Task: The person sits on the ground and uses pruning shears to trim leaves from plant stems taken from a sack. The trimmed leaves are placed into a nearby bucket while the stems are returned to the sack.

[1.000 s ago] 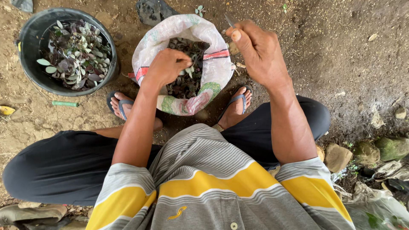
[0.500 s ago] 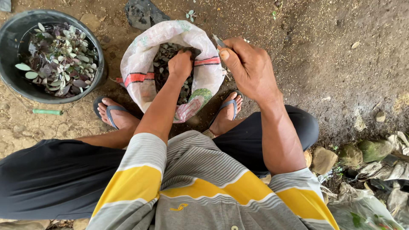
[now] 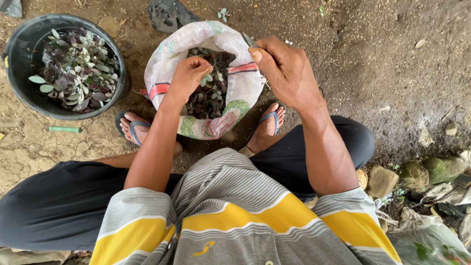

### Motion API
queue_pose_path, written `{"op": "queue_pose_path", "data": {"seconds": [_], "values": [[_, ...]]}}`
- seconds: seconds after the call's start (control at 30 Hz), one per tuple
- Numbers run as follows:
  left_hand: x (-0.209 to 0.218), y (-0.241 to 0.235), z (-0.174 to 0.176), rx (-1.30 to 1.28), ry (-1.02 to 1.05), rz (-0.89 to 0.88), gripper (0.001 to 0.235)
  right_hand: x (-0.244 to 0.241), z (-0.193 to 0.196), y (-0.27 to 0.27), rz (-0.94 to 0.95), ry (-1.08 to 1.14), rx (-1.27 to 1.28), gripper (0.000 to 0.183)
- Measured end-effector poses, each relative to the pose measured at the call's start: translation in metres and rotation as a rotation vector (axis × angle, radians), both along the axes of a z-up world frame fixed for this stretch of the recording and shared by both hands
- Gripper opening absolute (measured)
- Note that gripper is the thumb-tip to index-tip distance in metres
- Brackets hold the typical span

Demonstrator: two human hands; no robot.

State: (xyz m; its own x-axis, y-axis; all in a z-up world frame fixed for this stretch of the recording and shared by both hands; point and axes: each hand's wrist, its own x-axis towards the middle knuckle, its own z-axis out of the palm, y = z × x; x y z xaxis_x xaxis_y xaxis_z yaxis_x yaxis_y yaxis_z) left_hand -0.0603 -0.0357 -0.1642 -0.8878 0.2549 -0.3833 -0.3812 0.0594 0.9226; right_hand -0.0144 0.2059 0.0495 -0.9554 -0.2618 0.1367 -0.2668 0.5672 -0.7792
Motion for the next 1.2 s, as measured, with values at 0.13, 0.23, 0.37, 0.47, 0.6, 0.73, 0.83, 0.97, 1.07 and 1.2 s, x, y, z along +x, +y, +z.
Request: {"op": "queue_pose_path", "data": {"seconds": [0.13,0.23,0.37,0.47,0.6,0.73,0.83,0.97,1.07,1.2], "values": [[0.005,0.005,0.047,0.325,0.016,-0.022,0.007,-0.005,-0.001,-0.009,-0.076,-0.171,0.115,0.032],[0.01,0.015,0.081,0.476,0.188,-0.13,0.008,-0.008,-0.007,-0.014,-0.065,-0.155,0.063,0.03],[0.021,0.022,0.114,0.408,0.29,-0.203,0.005,-0.009,-0.017,-0.014,0.036,-0.178,-0.225,0.013],[0.03,0.024,0.126,0.338,0.128,-0.147,0.017,-0.007,-0.023,-0.011,0.007,-0.234,-0.35,0.008],[0.032,0.033,0.128,0.48,0.274,-0.127,0.013,-0.005,-0.028,-0.008,0.024,-0.256,-0.412,0.008],[0.032,0.032,0.129,0.408,0.261,-0.04,0.016,-0.005,-0.027,-0.006,-0.108,-0.235,-0.336,0.018],[0.033,0.03,0.134,0.477,0.275,-0.029,0.016,-0.002,-0.02,-0.001,-0.057,-0.207,-0.257,0.026],[0.038,0.028,0.142,0.325,0.233,-0.014,0.014,0.003,-0.01,0.0,0.066,0.06,-0.055,0.032],[0.04,0.028,0.146,0.495,0.274,-0.026,0.012,0.006,-0.002,-0.003,0.09,0.2,0.099,0.031],[0.041,0.027,0.149,0.475,0.285,-0.022,0.01,0.007,0.004,-0.008,0.124,0.287,0.202,0.033]]}}
